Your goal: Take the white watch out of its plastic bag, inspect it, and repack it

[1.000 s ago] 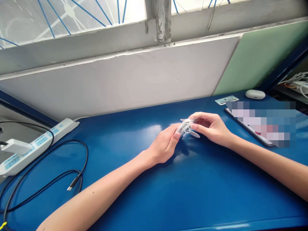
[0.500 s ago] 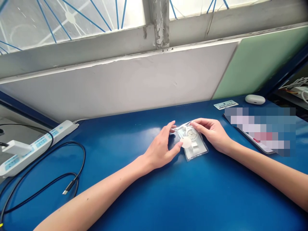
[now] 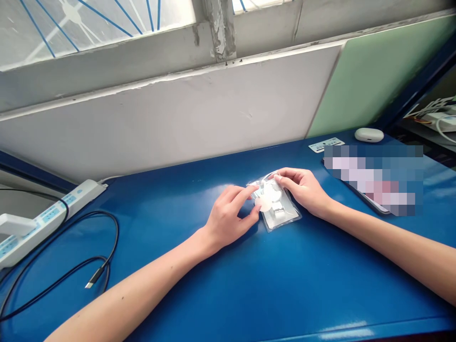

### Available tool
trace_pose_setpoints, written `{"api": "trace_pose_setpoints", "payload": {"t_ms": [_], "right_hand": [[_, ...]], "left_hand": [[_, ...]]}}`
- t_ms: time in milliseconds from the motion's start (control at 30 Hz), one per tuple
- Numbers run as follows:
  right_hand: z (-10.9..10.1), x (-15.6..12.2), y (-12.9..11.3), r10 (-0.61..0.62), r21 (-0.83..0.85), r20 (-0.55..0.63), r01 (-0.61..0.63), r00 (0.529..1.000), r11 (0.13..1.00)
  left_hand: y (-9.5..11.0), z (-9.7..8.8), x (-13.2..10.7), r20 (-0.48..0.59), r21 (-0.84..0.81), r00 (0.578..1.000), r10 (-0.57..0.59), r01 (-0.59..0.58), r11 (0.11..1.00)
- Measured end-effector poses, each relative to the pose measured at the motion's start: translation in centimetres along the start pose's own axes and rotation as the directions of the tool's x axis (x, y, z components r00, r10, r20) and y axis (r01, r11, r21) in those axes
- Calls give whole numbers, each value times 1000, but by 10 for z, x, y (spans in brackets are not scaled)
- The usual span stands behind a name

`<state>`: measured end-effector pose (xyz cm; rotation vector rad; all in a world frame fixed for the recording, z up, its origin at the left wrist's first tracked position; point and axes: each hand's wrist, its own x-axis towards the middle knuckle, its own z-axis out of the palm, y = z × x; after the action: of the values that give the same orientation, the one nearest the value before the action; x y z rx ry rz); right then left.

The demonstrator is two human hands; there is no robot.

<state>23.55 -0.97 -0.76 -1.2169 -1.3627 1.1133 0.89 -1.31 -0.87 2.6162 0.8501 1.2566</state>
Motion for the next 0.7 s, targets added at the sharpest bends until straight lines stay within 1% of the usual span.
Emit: {"api": "trace_pose_setpoints", "payload": {"t_ms": [100, 167, 300, 400, 500, 700], "right_hand": [[-1, 0, 2, -12, 3, 31, 12, 999, 1000], [-1, -1, 3, -36, -6, 50, 36, 998, 999], [-1, -2, 3, -66, -36, 80, 69, 995, 997], [0, -2, 2, -68, -61, 73, 72, 995, 995], [2, -3, 1, -67, -89, 34, 70, 997, 994], [3, -5, 2, -91, -218, -109, 66, 990, 974]], "left_hand": [[0, 1, 1, 67, 0, 998, 20, -20, 1000], [0, 1, 1, 100, 22, 995, 9, -11, 1000], [0, 1, 2, 142, 57, 990, -22, 14, 998], [0, 1, 1, 157, 70, 986, -53, 43, 997], [1, 1, 1, 153, 78, 985, -81, 69, 995], [-1, 2, 0, 134, 116, 985, -111, 96, 989]]}}
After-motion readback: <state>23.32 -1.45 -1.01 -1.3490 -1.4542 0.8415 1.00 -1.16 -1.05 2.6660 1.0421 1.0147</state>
